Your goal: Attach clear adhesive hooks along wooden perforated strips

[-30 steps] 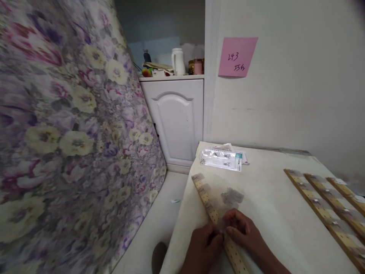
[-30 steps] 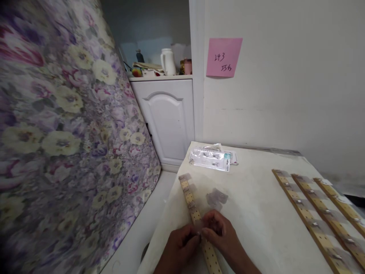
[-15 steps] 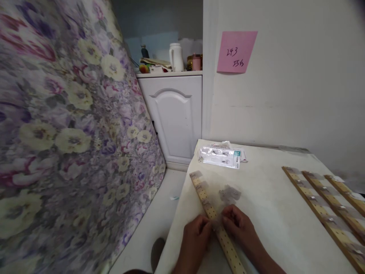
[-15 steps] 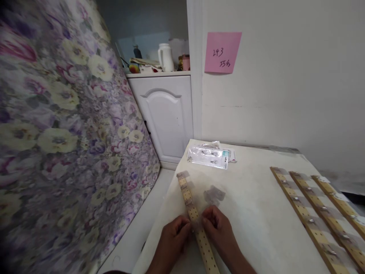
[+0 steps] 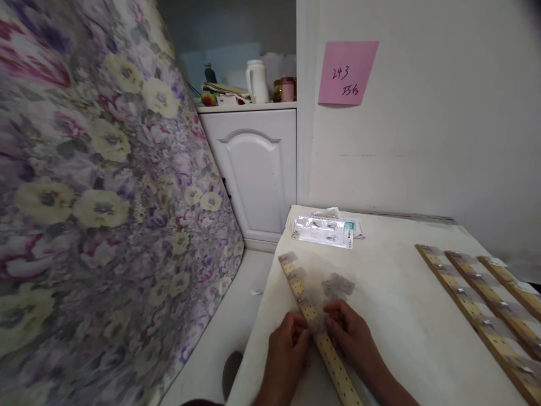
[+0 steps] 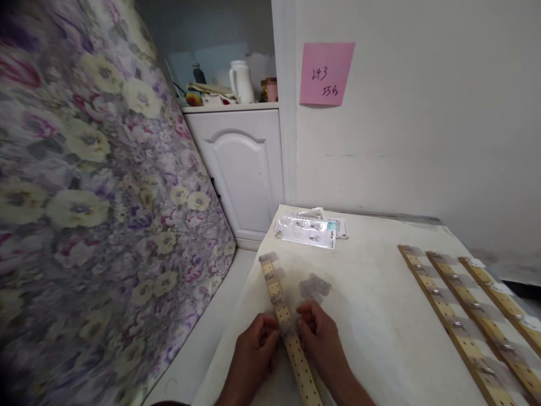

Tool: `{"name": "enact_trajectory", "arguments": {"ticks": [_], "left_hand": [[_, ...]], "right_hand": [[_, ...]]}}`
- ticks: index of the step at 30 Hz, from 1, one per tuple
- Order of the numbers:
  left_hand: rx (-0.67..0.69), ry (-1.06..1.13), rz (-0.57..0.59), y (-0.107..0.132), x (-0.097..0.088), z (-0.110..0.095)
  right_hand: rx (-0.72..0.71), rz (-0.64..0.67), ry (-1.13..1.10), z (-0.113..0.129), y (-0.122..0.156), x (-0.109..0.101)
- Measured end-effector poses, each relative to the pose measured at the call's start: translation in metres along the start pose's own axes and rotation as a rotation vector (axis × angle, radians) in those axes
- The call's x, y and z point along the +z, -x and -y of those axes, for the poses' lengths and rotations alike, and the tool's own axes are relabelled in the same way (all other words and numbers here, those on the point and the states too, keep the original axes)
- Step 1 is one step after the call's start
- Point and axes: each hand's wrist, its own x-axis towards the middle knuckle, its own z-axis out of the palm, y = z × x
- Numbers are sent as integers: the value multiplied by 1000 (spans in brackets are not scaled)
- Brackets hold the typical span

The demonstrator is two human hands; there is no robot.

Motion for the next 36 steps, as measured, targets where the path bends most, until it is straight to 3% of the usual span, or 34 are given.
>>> {"name": "enact_trajectory", "arguments": {"ticks": [6,26,36], "left_hand": [[5,-4,-8,1,0,-2],[56,-48,-37,0,0,-2],[164,-166,-48,8,-7,-12]], "right_hand": [[-38,-24,76,-2,-1,-1],[-17,-37,38,4,-1,0],[-15,-71,99,3,-1,-1]]}}
